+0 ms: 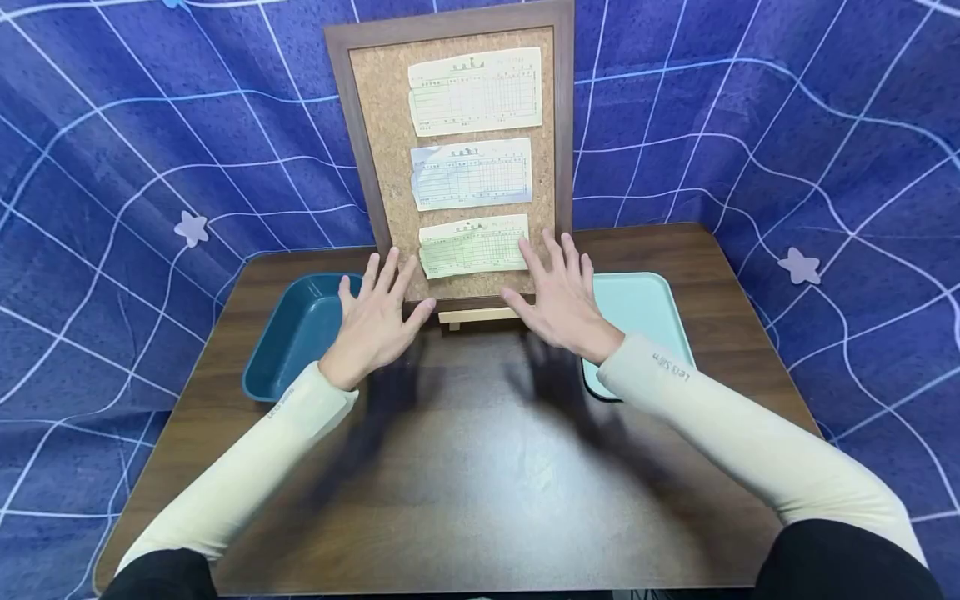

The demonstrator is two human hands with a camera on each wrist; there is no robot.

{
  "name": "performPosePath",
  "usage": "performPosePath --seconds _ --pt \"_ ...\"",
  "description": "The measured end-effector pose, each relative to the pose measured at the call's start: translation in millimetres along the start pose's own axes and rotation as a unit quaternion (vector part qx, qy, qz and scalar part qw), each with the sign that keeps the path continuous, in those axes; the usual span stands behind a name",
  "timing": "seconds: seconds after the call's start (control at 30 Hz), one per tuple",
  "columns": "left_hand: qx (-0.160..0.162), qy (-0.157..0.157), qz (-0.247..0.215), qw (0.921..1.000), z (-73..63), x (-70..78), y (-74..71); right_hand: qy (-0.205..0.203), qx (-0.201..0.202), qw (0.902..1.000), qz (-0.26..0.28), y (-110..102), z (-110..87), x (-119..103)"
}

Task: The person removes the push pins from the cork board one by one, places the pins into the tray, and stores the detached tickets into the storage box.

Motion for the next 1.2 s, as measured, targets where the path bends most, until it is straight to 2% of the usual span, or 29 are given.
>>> performPosePath --seconds 0.27,0.47,0.83,1.0,1.2 --pt "0.027 -0.008 -0.021 0.9994 10.8 -5.3 -19.9 -0.014 0.014 0.9998 0.000 -15.9 14.7 -2.0" --pt "0.036 -0.009 -0.027 0.9989 20.5 -7.2 -31.5 -0.005 0.022 0.9997 0.005 -30.6 26.4 -0.6" --pt "0.089 0.018 -0.052 0.9945 43.4 -3.7 -50.2 -0.018 0.050 0.9981 0.032 -53.6 47.7 -7.6" --pt "0.132 0.021 -0.066 0.9888 55.0 -2.7 -62.8 -0.031 0.072 0.9957 0.049 -64.4 57.0 -13.2" --pt "0.188 0.022 -0.092 0.9776 71.6 -3.3 -75.4 -0.044 0.104 0.9922 0.053 -78.5 72.7 -18.6"
Point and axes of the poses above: each hand's wrist, its own z-axis towards the middle knuckle, its own y-axis out of the palm, x = y × z, the point moved 6 cm from there along z, towards the middle knuckle
